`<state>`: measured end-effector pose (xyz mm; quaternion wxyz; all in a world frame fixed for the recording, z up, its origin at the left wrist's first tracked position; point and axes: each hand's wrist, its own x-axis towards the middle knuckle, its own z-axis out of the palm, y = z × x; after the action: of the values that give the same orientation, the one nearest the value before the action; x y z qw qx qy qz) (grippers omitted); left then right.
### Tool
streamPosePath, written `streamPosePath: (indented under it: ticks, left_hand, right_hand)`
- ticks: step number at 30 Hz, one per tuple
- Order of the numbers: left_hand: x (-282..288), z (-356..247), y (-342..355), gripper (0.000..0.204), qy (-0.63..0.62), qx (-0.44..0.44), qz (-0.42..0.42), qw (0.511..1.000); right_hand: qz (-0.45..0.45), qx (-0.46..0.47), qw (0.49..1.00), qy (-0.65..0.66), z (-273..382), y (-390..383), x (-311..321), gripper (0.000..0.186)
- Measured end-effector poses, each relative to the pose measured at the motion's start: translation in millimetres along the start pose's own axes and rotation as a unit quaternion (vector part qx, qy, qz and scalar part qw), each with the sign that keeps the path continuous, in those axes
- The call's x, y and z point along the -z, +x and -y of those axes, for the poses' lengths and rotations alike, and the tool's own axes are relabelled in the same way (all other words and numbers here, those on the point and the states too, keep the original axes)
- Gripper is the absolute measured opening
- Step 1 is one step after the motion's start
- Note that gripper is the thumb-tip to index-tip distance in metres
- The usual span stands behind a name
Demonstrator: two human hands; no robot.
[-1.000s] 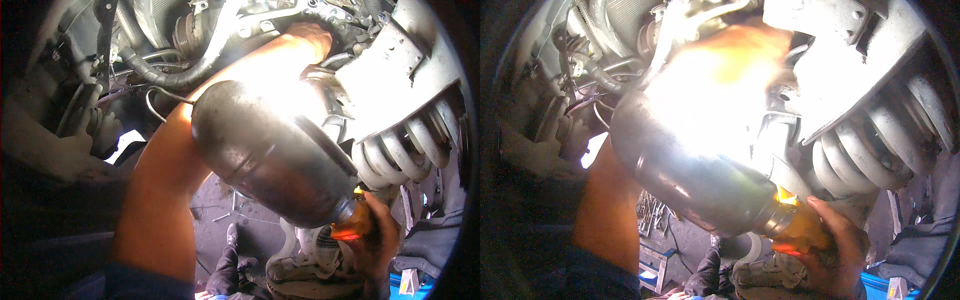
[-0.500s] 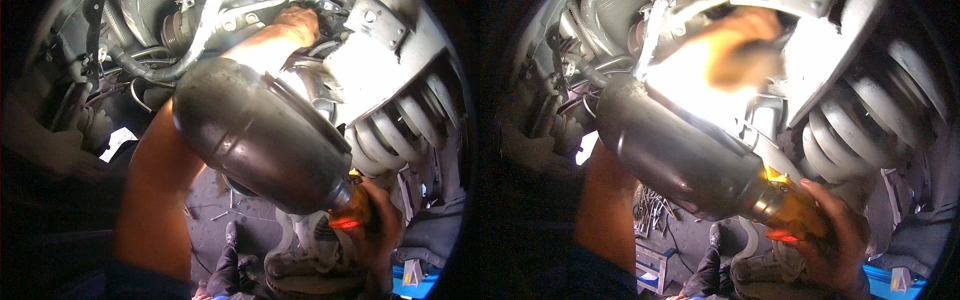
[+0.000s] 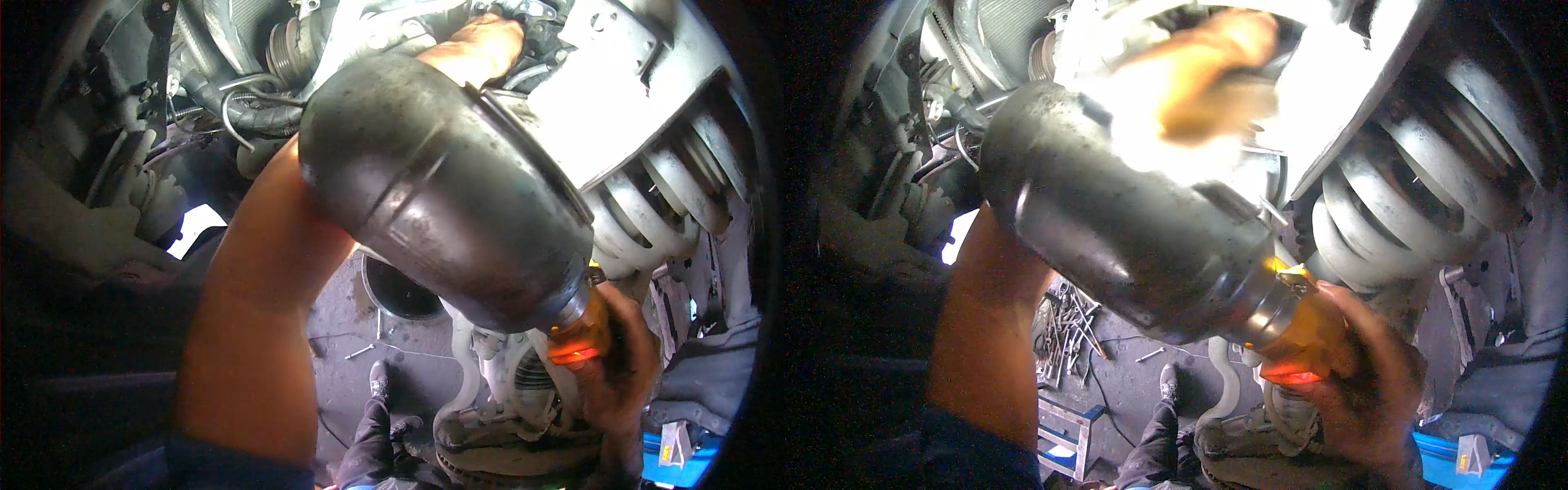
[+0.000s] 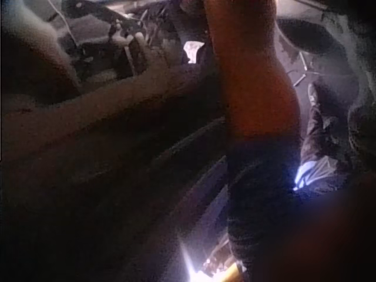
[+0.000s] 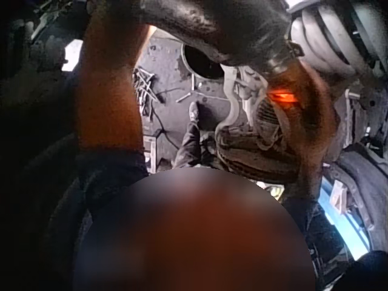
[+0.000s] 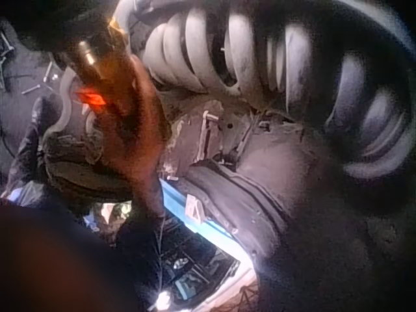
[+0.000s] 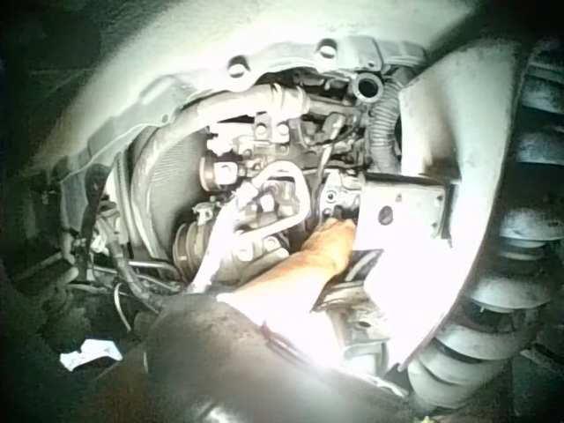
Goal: Replacing or repairing internal engine or suspension components of a vehicle using a work light for visibility.
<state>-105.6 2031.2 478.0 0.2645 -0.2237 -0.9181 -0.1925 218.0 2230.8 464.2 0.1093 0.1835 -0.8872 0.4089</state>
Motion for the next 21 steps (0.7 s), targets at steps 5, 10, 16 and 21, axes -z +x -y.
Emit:
streamPosePath:
  ticks: [5,10,16,21]
  left_hand:
    - [1.5,-16.3,9.2,0.03,0.113,0.029,0.058,0.991]
    - [15.4,-15.3,-8.3,0.034,0.261,0.047,0.165,0.95]
    - [24.6,-38.1,-5.2,0.04,0.298,0.034,0.203,0.932]
    - [9.0,-35.3,0.6,0.049,0.321,-0.005,0.171,0.931]
  right_hand:
    - [-0.017,-0.032,0.999,0.002,9.1,-2.4,5.8,0.069]
    - [0.003,-0.008,1.0,0.022,-1.0,2.5,-0.3,0.066]
    - [0.039,-0.018,0.999,0.003,4.6,-3.4,11.5,0.072]
    - [0.027,-0.014,0.999,-0.014,3.7,-4.8,12.2,0.062]
